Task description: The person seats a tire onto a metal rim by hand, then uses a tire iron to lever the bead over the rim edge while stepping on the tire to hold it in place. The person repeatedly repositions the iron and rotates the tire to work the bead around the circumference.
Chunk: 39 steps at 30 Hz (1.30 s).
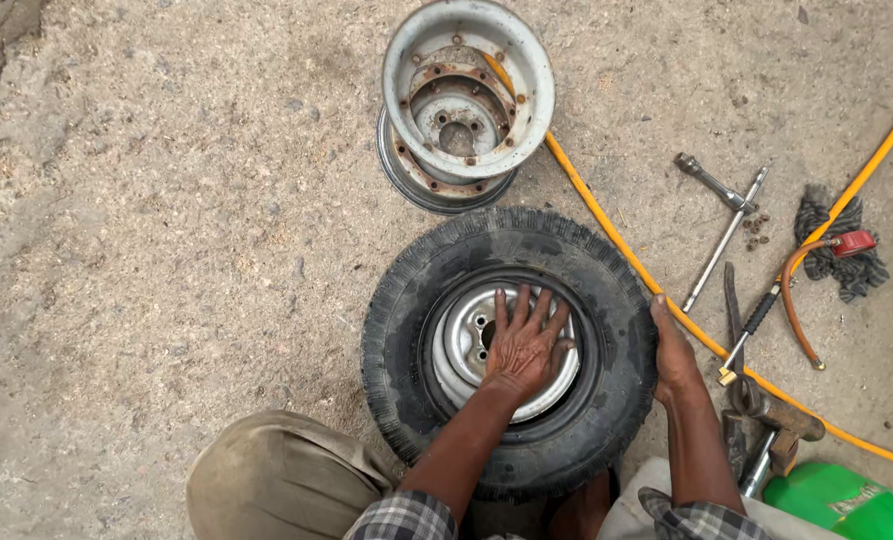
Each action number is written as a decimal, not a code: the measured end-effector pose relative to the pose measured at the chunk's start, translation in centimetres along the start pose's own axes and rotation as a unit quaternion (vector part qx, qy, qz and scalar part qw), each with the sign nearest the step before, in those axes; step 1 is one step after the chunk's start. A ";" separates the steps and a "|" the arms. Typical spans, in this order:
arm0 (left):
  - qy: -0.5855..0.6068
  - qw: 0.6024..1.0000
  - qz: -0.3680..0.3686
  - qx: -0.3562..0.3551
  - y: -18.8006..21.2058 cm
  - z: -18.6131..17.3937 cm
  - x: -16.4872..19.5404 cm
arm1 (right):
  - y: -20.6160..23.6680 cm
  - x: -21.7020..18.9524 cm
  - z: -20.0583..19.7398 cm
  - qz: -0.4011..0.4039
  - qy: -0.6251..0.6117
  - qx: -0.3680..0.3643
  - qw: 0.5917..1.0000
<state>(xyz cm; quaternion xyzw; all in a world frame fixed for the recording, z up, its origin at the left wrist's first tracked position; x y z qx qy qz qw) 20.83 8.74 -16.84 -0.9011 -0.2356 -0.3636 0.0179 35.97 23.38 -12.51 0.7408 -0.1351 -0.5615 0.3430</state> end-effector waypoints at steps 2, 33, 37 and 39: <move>0.010 0.999 -0.023 -0.042 -0.2 0.1 0.2 | 0.0 -0.3 0.0 0.004 0.010 -0.001 1.000; -0.062 0.989 -0.087 -0.098 -2.0 -1.1 2.2 | -4.1 0.9 -0.8 0.038 0.041 -0.052 0.997; -0.072 0.965 -0.103 -0.232 -3.8 -9.1 0.6 | -4.7 0.4 -1.0 0.037 0.067 -0.054 0.996; -0.144 0.977 -0.073 -0.139 -5.6 -13.4 -0.1 | -4.7 -0.1 -1.0 0.020 0.087 -0.045 0.995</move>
Point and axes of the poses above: each hand's wrist, its own y-axis away from the middle knuckle, its own z-axis out of the palm, x = y × z, the point moved 3 cm from there along -y, towards the middle knuckle, and after that the axes turned 10 degrees about -z, right-handed, at the moved point
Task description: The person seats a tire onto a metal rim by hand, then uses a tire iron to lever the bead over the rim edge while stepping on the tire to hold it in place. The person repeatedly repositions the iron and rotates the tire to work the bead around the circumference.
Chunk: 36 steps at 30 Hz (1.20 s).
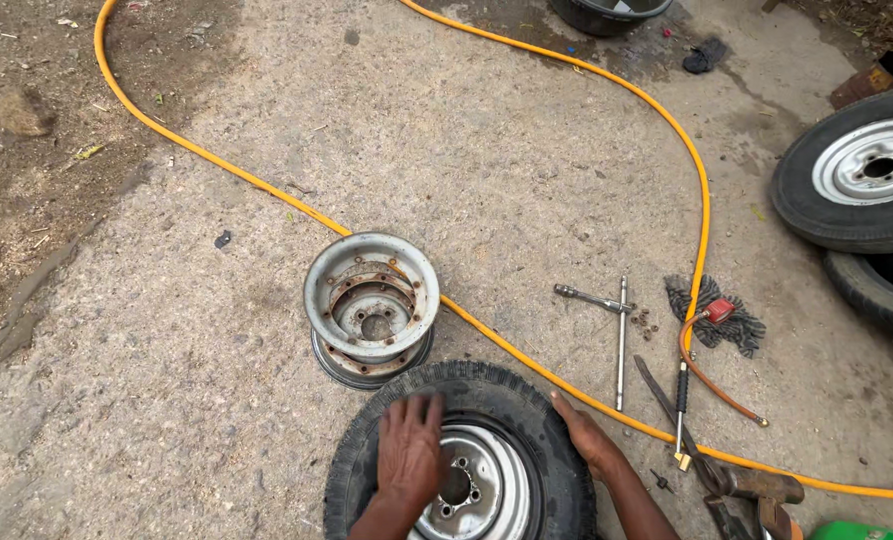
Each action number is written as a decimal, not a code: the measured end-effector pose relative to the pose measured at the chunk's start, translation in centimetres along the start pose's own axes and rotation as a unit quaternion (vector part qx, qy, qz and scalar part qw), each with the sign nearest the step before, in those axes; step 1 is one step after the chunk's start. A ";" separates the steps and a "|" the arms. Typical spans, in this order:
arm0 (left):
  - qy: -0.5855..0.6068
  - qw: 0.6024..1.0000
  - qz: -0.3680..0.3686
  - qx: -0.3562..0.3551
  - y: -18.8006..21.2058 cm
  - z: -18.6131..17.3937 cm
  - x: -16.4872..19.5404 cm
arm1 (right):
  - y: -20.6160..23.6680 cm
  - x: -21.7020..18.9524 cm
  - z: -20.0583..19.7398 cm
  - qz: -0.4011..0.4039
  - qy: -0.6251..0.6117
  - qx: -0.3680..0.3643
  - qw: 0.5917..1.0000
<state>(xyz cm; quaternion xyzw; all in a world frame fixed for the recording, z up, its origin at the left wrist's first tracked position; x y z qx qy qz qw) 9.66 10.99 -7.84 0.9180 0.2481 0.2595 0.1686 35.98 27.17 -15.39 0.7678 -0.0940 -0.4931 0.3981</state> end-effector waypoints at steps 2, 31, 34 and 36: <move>-0.055 0.995 -0.082 -0.017 -0.9 -1.8 -1.8 | 0.1 -0.3 0.1 -0.013 0.016 0.013 1.000; -0.053 0.995 -0.046 0.066 -3.3 -1.8 -2.0 | 5.7 6.4 16.9 -0.469 0.537 0.016 0.701; -0.053 0.996 -0.054 0.046 -3.2 -2.0 -1.8 | 5.8 6.9 17.2 -0.473 0.546 0.019 0.691; -0.056 0.996 -0.060 0.033 -3.2 -2.1 -1.7 | 5.8 7.2 17.4 -0.456 0.549 0.011 0.701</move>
Point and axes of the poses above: each hand's wrist, its own y-axis away from the middle knuckle, its own z-axis out of the palm, x = y × z, the point moved 3 cm from there along -y, towards the middle knuckle, and after that the axes turned 10 degrees about -z, right-handed, at the moved point
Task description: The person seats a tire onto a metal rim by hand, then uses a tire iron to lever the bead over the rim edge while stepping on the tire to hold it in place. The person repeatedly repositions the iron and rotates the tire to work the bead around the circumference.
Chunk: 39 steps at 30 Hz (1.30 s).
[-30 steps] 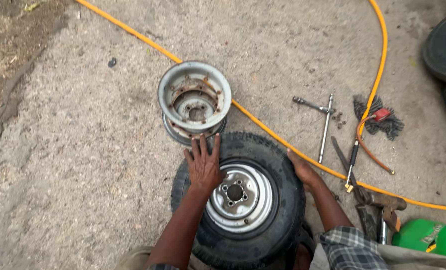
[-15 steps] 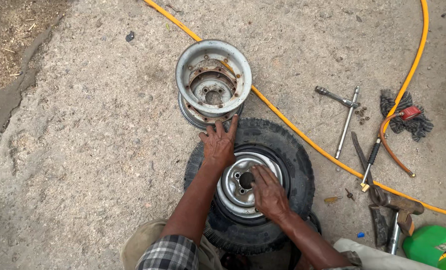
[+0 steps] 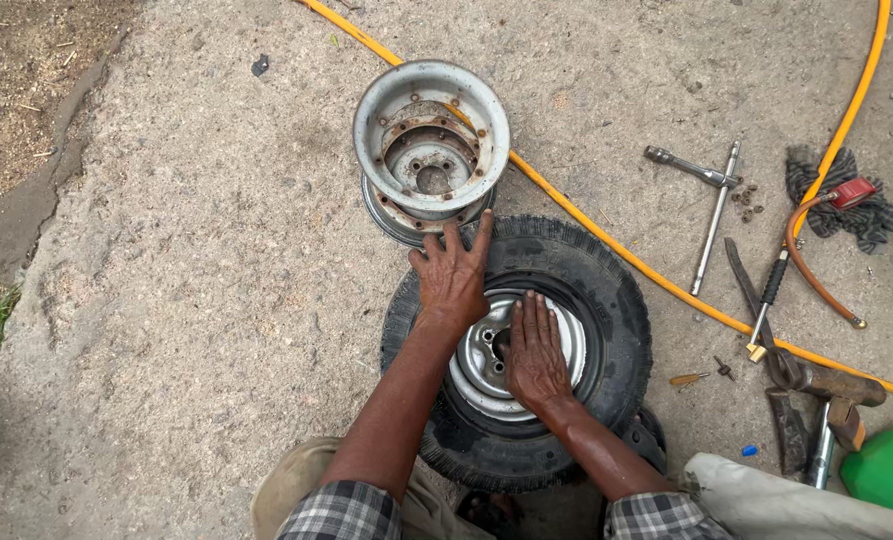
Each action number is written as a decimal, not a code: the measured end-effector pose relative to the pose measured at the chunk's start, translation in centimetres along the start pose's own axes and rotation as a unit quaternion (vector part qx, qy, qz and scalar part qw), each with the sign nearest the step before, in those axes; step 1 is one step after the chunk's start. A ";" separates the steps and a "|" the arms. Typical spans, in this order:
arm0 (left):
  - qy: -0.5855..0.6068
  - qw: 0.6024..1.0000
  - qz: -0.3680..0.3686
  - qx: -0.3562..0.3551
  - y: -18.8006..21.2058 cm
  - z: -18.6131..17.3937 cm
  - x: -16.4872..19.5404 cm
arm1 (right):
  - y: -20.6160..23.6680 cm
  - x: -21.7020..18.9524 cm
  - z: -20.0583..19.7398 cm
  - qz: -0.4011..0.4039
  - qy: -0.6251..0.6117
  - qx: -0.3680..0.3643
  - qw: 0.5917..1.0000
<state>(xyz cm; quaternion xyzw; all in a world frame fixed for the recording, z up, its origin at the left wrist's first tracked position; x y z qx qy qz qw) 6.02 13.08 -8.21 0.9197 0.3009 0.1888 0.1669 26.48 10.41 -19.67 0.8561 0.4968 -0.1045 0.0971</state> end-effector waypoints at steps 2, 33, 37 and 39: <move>-0.005 1.000 -0.004 -0.007 0.0 0.0 0.0 | 0.0 0.0 0.3 -0.002 -0.004 -0.012 1.000; 0.023 0.999 0.019 0.028 -0.4 -0.4 -1.1 | -6.4 2.5 -3.2 0.096 -0.047 -0.097 0.989; 0.015 0.999 0.018 0.026 -0.1 0.0 -1.0 | -4.4 0.5 -2.7 -0.059 0.057 -0.001 0.997; 0.017 1.000 0.012 0.011 0.0 0.0 -0.9 | -3.9 -0.2 -2.4 -0.077 0.022 -0.007 0.997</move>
Point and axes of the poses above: each hand's wrist, its own y-axis away from the middle knuckle, its own z-axis out of the palm, x = y × z, the point moved 3 cm from there along -y, towards the middle knuckle, and after that the axes turned 10 degrees about -z, right-handed, at the moved point
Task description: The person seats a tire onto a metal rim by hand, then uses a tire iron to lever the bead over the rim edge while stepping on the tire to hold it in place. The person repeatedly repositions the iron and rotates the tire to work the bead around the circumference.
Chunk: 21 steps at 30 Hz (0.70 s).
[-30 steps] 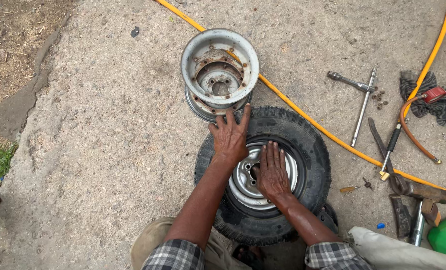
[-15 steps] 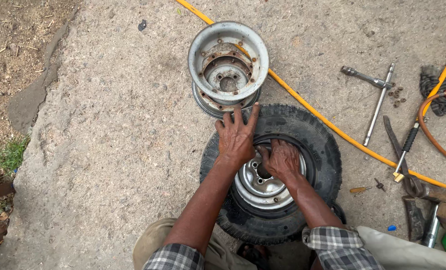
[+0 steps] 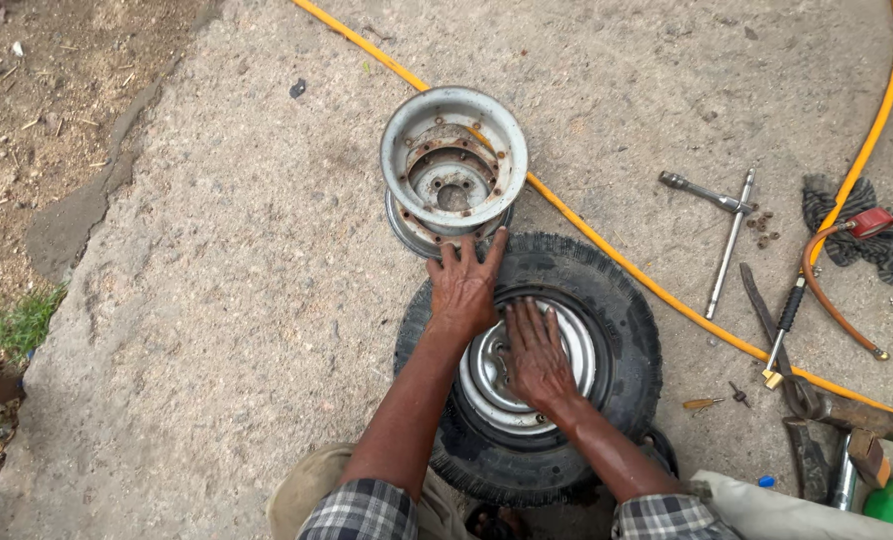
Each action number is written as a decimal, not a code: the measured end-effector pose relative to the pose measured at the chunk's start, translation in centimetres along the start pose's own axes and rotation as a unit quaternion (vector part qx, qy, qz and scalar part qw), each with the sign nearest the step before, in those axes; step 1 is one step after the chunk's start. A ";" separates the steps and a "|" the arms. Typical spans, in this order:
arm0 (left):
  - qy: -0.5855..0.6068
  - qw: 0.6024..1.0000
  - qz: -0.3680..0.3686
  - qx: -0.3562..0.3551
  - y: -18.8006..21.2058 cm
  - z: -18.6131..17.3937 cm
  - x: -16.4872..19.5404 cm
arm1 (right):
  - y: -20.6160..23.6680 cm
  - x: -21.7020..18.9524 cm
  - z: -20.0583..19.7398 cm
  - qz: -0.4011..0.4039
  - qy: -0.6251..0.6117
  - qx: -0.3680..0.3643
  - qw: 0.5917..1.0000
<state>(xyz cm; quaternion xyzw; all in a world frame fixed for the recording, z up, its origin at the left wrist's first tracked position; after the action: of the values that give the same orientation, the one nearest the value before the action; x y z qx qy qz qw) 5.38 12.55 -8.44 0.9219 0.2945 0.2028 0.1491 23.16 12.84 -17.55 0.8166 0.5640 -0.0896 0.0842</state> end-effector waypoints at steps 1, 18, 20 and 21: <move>-0.005 1.000 0.006 0.013 0.1 -0.2 0.1 | -0.1 -0.2 -0.1 -0.007 -0.010 0.007 1.000; -0.047 0.998 -0.006 0.044 0.2 -0.8 0.1 | -7.3 1.7 -3.2 -0.003 -0.163 -0.079 0.983; -0.062 0.995 -0.073 -0.040 0.9 0.3 -0.6 | -7.1 1.8 -2.9 -0.002 -0.166 -0.068 0.984; -0.041 0.997 -0.061 -0.006 1.3 0.3 -0.7 | -6.8 1.8 -2.4 0.033 -0.167 -0.113 0.979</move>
<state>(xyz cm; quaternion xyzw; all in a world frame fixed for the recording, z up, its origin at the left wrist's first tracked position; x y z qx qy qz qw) 5.63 11.04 -8.41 0.9088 0.3426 0.1571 0.1790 17.54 17.44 -15.93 0.7935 0.5212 -0.1576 0.2718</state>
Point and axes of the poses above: each hand's wrist, its own y-axis away from the middle knuckle, its own z-axis out of the palm, x = y × z, the point moved 3 cm from there along -y, towards the middle knuckle, and after that the axes turned 10 degrees about -z, right-handed, at the moved point
